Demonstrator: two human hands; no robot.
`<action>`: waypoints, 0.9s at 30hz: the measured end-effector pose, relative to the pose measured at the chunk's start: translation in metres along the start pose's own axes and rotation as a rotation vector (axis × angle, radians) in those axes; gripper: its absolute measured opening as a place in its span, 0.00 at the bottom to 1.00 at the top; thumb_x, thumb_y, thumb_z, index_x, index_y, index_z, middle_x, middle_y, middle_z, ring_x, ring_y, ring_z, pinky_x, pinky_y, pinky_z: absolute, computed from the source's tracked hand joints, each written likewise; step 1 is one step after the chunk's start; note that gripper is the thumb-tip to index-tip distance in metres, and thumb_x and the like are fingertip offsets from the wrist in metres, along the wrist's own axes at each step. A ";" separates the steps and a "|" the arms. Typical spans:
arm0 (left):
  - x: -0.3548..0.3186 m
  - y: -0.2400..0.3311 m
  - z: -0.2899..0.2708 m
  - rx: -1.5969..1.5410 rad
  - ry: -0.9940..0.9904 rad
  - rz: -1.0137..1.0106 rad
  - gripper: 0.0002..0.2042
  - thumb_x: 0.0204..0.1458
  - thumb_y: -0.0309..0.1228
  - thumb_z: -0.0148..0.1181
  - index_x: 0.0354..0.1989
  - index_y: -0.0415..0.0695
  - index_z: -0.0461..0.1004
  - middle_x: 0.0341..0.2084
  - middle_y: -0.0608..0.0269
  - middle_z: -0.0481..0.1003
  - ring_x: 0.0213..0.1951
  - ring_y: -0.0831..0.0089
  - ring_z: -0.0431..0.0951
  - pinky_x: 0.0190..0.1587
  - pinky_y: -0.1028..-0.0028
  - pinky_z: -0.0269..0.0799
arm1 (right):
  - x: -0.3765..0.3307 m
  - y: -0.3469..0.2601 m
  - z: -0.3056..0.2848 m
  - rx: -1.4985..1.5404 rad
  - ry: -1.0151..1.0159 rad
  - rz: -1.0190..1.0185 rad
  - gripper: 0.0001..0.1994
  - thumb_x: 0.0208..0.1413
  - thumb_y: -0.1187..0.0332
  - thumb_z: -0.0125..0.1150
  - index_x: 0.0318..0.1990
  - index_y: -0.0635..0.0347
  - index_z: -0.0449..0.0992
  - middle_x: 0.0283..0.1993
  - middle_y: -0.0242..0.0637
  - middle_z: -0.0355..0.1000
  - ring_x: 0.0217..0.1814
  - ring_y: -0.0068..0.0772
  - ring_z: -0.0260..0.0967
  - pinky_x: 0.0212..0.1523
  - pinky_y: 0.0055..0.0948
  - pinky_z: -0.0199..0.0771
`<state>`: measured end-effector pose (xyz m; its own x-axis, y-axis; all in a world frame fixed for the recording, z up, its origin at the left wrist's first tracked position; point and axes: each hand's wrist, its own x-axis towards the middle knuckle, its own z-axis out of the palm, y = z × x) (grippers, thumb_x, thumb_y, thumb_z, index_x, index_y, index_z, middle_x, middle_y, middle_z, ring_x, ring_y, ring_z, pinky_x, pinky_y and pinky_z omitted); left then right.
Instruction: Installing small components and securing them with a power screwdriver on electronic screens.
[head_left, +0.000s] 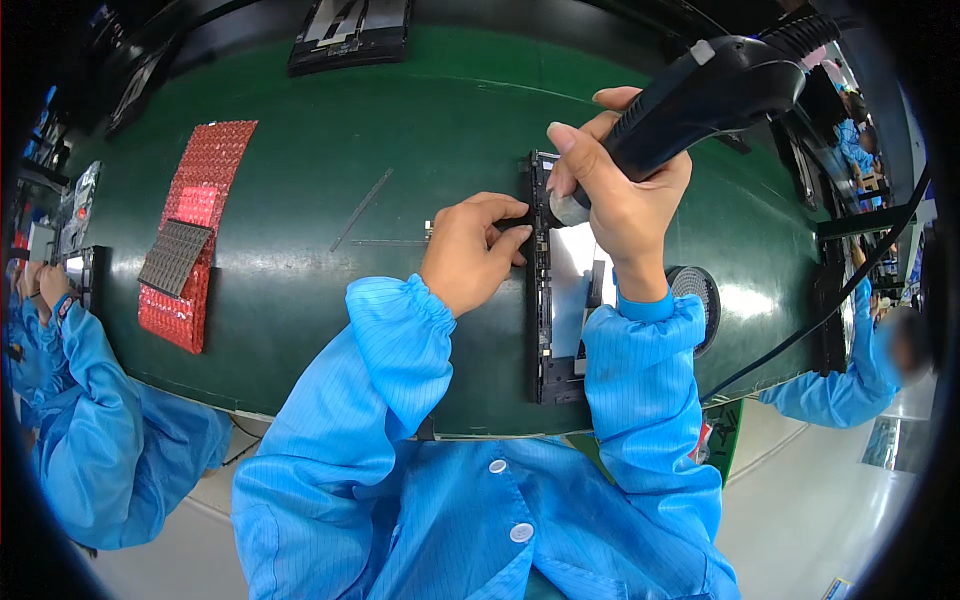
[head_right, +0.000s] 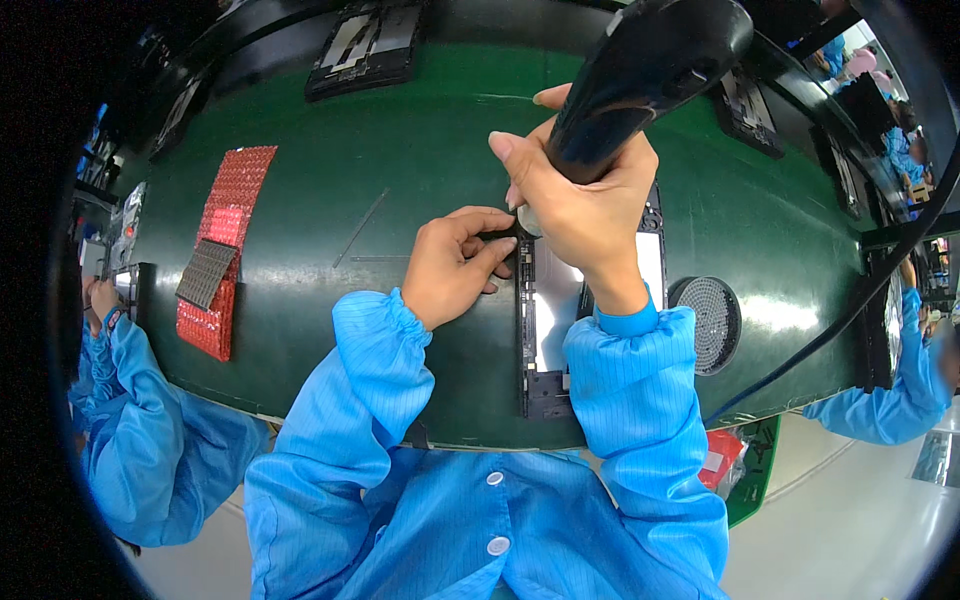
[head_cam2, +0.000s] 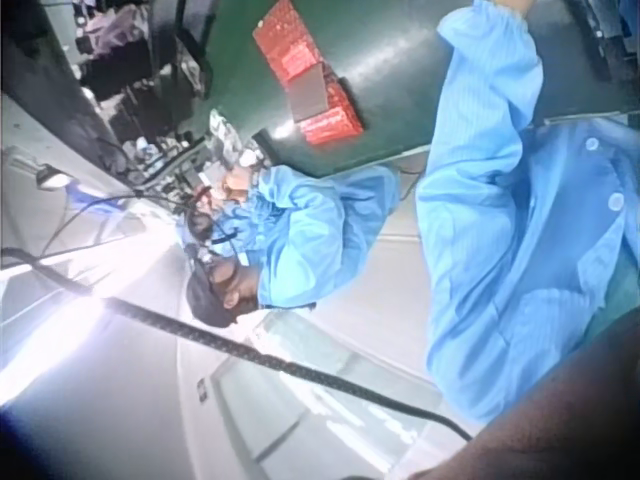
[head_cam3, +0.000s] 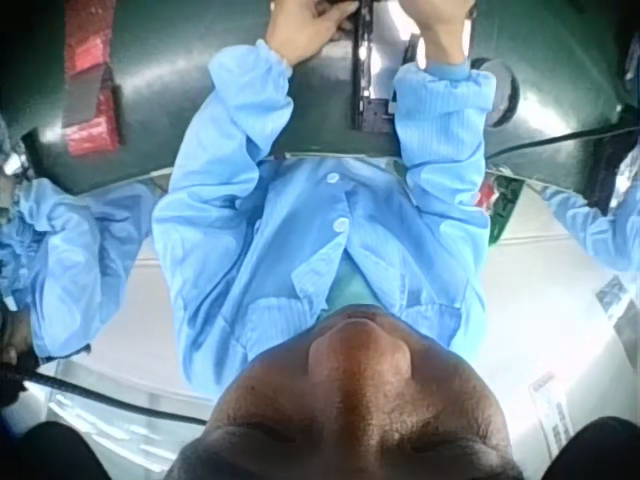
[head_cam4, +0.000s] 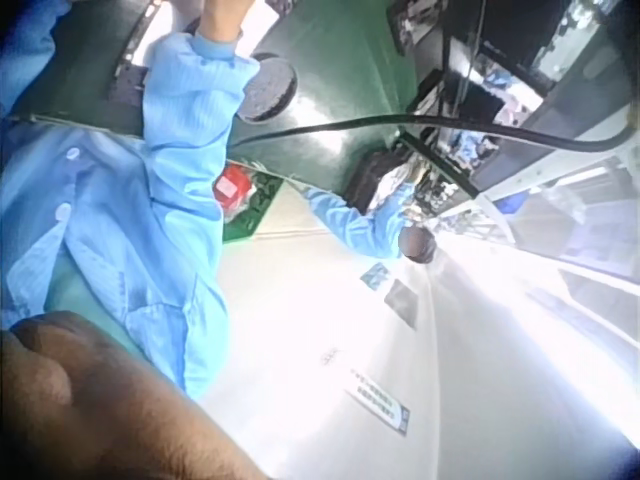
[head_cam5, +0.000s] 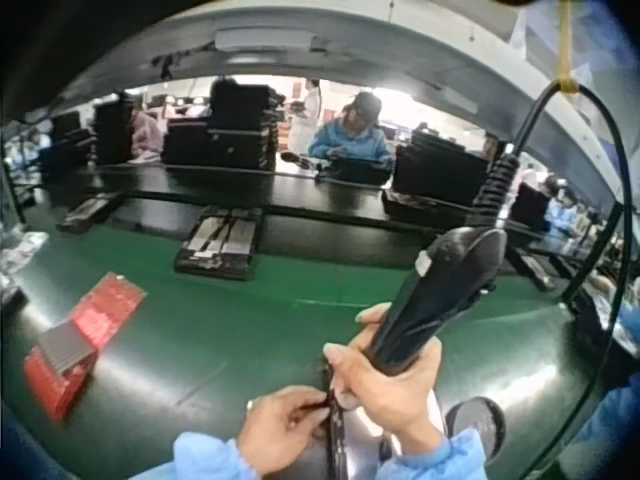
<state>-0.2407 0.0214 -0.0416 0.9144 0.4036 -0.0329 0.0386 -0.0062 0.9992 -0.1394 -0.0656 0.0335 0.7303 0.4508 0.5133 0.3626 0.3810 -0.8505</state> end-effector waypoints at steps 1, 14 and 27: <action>0.000 0.000 0.000 0.003 -0.005 -0.002 0.11 0.50 0.18 0.57 0.42 0.27 0.73 0.41 0.50 0.74 0.27 0.67 0.81 0.29 0.75 0.77 | 0.000 0.001 0.000 -0.002 -0.004 0.002 0.15 0.45 0.82 0.67 0.40 0.69 0.69 0.20 0.32 0.72 0.17 0.19 0.68 0.19 0.19 0.66; 0.000 -0.002 0.001 0.011 -0.010 -0.009 0.12 0.49 0.18 0.57 0.42 0.26 0.73 0.41 0.50 0.74 0.26 0.68 0.80 0.29 0.74 0.78 | -0.005 0.002 0.001 -0.045 -0.016 0.002 0.14 0.43 0.80 0.68 0.37 0.69 0.70 0.20 0.32 0.72 0.18 0.18 0.68 0.20 0.18 0.66; -0.004 0.001 -0.001 -0.006 -0.002 -0.033 0.11 0.49 0.20 0.58 0.41 0.27 0.73 0.36 0.53 0.76 0.27 0.67 0.80 0.28 0.71 0.76 | -0.010 0.000 0.004 -0.043 -0.009 -0.016 0.16 0.44 0.81 0.68 0.41 0.69 0.70 0.20 0.30 0.71 0.18 0.16 0.66 0.20 0.16 0.66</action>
<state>-0.2451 0.0206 -0.0402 0.9133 0.4021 -0.0657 0.0661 0.0128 0.9977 -0.1487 -0.0669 0.0292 0.7192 0.4521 0.5276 0.3989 0.3530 -0.8463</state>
